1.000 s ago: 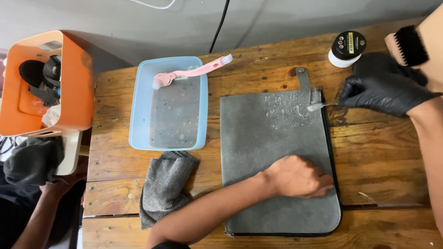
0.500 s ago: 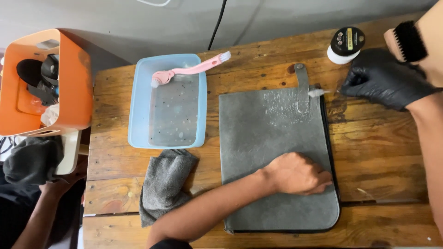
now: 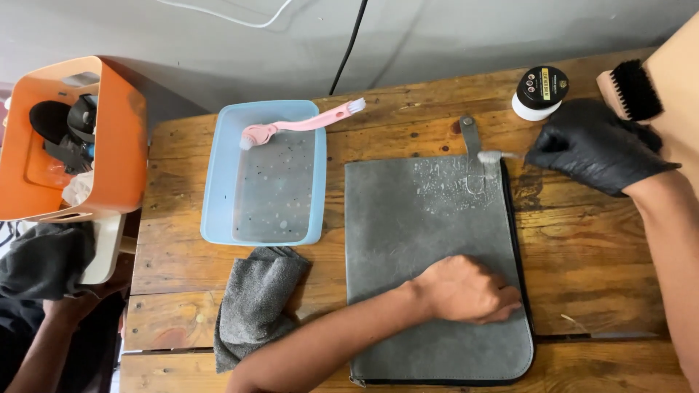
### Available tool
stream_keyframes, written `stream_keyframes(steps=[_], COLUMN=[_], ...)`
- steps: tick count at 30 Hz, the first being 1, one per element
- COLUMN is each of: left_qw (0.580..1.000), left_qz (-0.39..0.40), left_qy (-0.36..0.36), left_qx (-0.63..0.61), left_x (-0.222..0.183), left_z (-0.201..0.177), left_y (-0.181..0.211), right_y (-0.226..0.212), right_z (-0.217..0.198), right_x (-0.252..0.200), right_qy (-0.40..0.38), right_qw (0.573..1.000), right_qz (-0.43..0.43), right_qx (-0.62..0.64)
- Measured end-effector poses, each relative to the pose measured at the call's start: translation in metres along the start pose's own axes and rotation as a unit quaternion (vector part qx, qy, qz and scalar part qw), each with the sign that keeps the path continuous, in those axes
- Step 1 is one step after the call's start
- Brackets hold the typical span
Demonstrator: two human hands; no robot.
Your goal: Cleaning and applying a treatment paste to a leather folder using a spatula and a cloth.
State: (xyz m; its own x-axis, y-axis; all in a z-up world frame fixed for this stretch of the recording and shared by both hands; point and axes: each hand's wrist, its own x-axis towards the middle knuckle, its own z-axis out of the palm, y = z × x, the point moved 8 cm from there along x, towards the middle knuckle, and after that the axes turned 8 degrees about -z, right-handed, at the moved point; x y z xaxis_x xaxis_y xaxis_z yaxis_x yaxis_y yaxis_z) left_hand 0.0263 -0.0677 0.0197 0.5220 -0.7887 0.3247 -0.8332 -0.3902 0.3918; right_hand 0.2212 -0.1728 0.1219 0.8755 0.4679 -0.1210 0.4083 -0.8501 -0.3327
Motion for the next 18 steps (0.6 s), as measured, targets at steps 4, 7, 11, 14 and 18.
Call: stream_keyframes(steps=[4, 7, 11, 14, 18], left_qw=[1.000, 0.999, 1.000, 1.000, 0.998], left_qz=[0.006, 0.016, -0.007, -0.012, 0.006], left_qy=[0.014, 0.049, 0.025, 0.023, 0.063], left_qx=[0.005, 0.001, -0.003, -0.006, -0.014], left_x=[0.001, -0.001, -0.002, -0.003, -0.004], left_z=[-0.005, -0.008, 0.000, 0.004, 0.001], left_y=[0.001, 0.003, 0.000, 0.000, 0.001], right_y=[0.025, -0.005, -0.082, -0.148, -0.257], right_z=[0.008, 0.002, -0.002, 0.008, 0.030], right_x=[0.000, -0.006, -0.007, 0.013, 0.049], right_qy=[0.015, 0.083, 0.184, 0.167, 0.159], right_qw=[0.999, 0.990, 0.954, 0.963, 0.924], right_qz=[0.027, -0.062, -0.160, -0.190, -0.328], right_qx=[-0.037, -0.098, -0.174, -0.092, -0.115])
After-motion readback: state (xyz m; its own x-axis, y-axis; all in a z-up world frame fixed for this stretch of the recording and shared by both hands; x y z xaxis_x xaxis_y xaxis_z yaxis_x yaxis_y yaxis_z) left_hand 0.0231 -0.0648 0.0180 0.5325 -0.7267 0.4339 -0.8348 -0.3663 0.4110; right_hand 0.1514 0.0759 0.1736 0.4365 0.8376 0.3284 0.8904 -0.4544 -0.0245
